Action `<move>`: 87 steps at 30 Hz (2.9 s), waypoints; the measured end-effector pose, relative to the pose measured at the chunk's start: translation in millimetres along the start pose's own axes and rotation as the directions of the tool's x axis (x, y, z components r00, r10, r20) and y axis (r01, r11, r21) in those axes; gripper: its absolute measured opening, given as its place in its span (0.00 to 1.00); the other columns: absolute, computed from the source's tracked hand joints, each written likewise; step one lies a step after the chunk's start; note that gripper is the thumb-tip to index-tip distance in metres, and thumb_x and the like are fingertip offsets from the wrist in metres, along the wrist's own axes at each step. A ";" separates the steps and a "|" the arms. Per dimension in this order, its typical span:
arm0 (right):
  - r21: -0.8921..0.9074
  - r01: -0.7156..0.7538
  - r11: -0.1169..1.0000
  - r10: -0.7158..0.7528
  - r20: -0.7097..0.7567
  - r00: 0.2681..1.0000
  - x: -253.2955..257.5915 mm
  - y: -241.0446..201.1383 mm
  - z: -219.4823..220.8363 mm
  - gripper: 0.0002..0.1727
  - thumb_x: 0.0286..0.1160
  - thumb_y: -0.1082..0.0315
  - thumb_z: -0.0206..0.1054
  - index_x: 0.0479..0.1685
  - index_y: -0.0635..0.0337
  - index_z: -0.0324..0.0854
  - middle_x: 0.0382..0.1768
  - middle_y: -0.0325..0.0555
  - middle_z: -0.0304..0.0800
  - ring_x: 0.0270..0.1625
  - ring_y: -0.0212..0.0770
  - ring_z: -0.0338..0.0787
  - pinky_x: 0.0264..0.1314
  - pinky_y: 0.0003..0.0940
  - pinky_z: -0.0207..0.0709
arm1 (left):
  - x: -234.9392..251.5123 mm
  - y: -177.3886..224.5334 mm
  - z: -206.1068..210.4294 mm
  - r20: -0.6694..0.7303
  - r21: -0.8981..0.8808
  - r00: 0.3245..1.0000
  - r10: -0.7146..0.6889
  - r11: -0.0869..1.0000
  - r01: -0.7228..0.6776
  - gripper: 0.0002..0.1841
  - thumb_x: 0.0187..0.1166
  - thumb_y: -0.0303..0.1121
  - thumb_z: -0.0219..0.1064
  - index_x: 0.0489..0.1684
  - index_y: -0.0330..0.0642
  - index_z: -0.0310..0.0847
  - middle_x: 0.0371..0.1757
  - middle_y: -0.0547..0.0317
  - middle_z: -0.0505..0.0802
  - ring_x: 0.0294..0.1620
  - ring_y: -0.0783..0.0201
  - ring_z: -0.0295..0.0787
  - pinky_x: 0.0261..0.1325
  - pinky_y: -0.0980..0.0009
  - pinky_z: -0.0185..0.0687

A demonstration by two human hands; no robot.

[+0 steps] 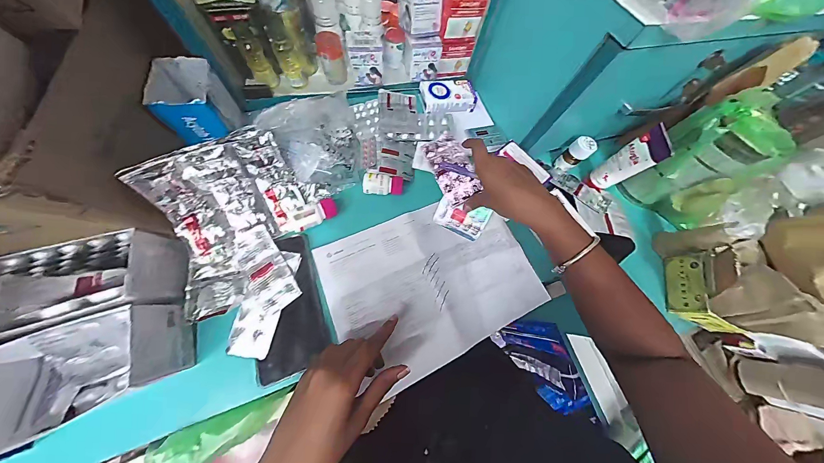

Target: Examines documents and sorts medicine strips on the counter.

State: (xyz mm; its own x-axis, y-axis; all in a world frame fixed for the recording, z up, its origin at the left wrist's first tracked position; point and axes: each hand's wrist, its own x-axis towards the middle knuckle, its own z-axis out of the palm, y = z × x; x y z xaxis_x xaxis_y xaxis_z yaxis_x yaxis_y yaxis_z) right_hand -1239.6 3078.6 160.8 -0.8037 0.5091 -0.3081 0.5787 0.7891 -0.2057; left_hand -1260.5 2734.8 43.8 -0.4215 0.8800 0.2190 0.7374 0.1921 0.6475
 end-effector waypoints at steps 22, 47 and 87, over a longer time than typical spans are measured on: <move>0.075 -0.362 0.929 0.321 -0.648 0.691 -106.0 132.8 34.1 0.13 0.79 0.68 0.70 0.51 0.72 0.86 0.51 0.72 0.87 0.47 0.76 0.89 0.43 0.76 0.76 | 10.9 3.0 1.5 0.053 -0.019 0.999 0.009 1.000 -0.008 0.29 0.84 0.57 0.59 0.73 0.47 0.84 0.33 0.63 0.94 0.31 0.63 0.88 0.40 0.64 0.85; 0.754 0.504 0.422 -0.105 -0.511 0.853 -87.4 8.7 160.4 0.09 0.64 0.78 0.70 0.43 0.67 0.88 0.37 0.33 0.93 0.32 0.16 0.85 0.35 0.13 0.81 | 54.9 47.5 42.5 0.182 0.301 0.982 -0.042 0.954 -0.015 0.34 0.80 0.56 0.63 0.77 0.39 0.79 0.20 0.52 0.87 0.22 0.50 0.88 0.28 0.58 0.83; 0.676 0.493 0.548 0.331 -0.716 0.614 -177.4 97.3 186.2 0.27 0.95 0.60 0.44 0.71 0.81 0.64 0.73 0.64 0.78 0.74 0.42 0.83 0.74 0.37 0.80 | 22.1 79.5 -31.8 -0.324 0.136 0.946 -0.003 0.989 0.050 0.12 0.81 0.42 0.69 0.41 0.42 0.91 0.30 0.58 0.94 0.28 0.62 0.92 0.33 0.59 0.87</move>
State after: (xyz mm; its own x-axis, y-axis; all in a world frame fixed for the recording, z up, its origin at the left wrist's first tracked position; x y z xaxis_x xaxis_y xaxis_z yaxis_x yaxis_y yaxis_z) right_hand -1014.9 3001.1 22.5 -0.4011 0.8201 0.4080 0.0147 0.4512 -0.8923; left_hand -1228.0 2755.7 123.3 -0.5724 0.6908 0.4417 0.7804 0.2936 0.5521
